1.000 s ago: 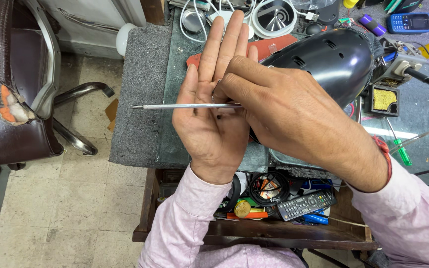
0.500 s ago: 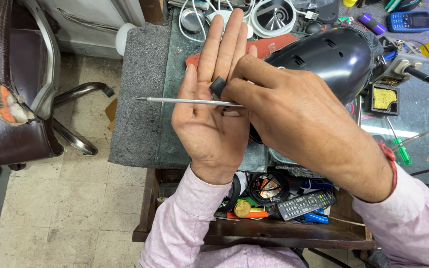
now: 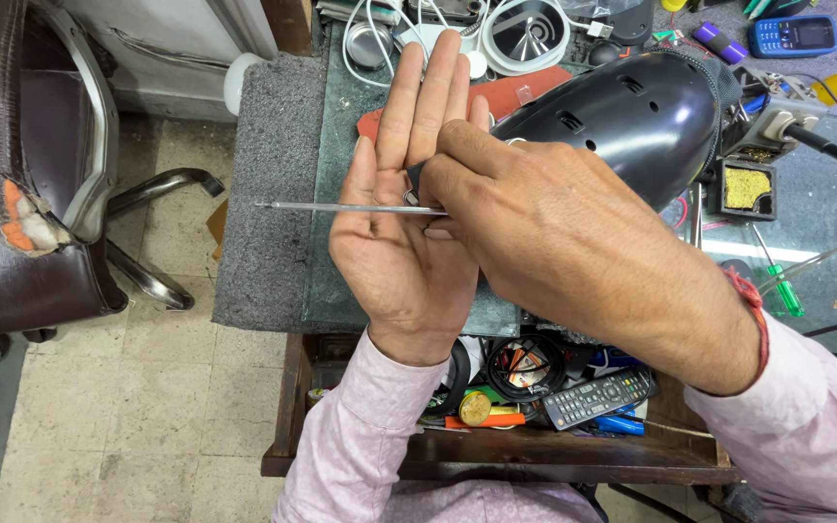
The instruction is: The person uses tweezers to handle small screws and a screwdriver to unscrew a black plastic casing. They remove a small black component and several screws, placing them in a paper cup. The person then uses the screwdriver to pry open the casing further.
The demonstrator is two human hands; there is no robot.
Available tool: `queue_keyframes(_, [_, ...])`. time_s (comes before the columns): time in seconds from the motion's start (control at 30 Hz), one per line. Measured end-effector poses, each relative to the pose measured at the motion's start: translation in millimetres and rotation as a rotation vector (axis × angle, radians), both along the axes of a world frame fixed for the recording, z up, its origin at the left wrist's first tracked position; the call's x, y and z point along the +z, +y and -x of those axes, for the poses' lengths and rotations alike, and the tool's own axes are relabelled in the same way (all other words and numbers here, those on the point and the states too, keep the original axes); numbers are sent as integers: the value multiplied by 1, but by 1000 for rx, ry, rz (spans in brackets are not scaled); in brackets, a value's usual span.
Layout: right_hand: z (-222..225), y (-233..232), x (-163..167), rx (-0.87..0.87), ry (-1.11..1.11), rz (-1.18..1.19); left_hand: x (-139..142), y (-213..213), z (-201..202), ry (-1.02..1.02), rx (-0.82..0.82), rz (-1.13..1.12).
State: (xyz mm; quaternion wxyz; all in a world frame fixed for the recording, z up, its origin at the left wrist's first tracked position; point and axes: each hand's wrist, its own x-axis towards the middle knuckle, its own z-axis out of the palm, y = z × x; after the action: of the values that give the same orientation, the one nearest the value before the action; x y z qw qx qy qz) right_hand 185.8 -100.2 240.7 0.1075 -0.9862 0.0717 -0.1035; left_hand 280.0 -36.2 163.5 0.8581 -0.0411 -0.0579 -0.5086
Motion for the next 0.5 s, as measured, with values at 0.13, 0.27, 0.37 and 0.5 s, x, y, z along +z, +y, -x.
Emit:
queue_keyframes(0.13, [1,0,-3,-44,-23,-31,1,-1,-1,5,1,-12])
queue_keyframes(0.27, [1,1,-3,-111,-15,-122,1,0,-2,-17,-4,-38])
queue_keyframes(0.37, [3,3,-1,-149,-49,-173,1,0,-2,-78,25,-35])
queue_keyframes(0.5, [10,4,0,-85,-229,-243,1,1,-3,-16,-13,-88])
